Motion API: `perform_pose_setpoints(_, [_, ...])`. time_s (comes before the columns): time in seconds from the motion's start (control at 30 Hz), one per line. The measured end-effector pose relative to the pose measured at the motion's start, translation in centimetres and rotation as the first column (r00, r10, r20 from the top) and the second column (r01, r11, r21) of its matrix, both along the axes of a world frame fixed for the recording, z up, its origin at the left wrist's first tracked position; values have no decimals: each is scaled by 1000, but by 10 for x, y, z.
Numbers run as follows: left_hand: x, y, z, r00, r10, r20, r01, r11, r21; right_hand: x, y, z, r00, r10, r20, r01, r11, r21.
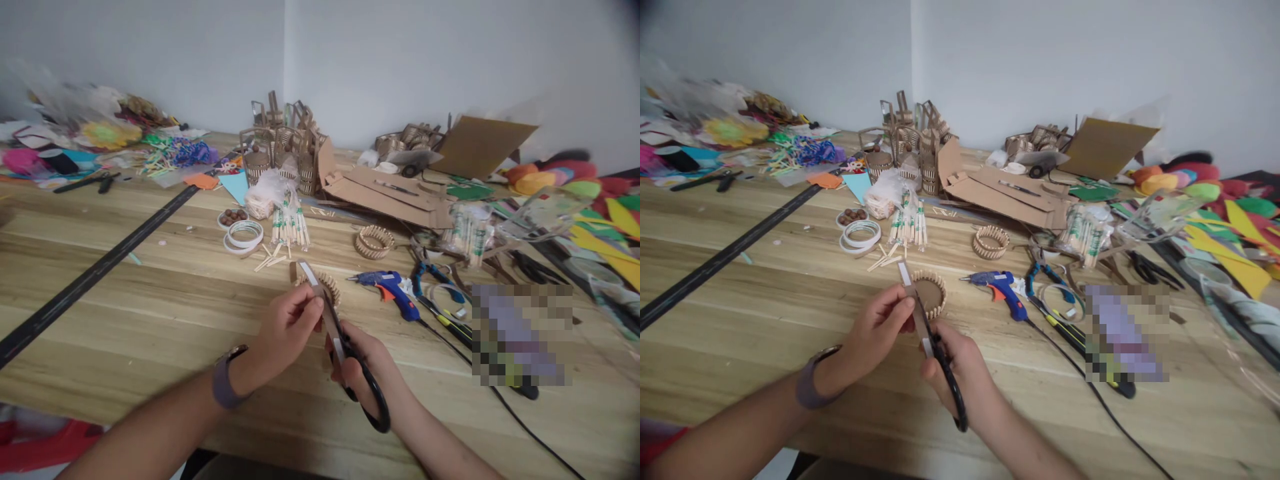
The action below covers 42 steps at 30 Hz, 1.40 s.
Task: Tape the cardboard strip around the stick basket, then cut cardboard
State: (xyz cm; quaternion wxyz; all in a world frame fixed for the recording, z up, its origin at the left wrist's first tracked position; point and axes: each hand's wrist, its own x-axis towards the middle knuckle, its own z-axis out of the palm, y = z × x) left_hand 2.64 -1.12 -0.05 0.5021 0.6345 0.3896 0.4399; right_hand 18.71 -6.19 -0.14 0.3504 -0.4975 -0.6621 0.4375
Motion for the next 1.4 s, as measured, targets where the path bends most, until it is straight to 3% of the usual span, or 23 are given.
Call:
perform_pose_setpoints(0.37, [0,0,-6,1000,-7,4,7,1000,4,-2,-1,-1,999,-47,3,47,999,-5])
perform_pose_setpoints(0.53, [0,1,0,998,-11,62,13,999,-30,-1,-1,-8,997,-65,29,64,998,16])
perform_pose_setpoints(0.77, [0,10,4,979,133,157,-114,986,-122,-5,0,-9,993,-79,92,68,991,113])
perform_pose_setpoints(0.97, [1,7,5,989,127,71,-123,991,-53,-3,1,-7,998,-20,60,14,996,87])
perform_pose_setpoints(1.4, [2,0,0,993,95,-63,-92,995,44,-2,2,-5,998,-37,54,33,996,78])
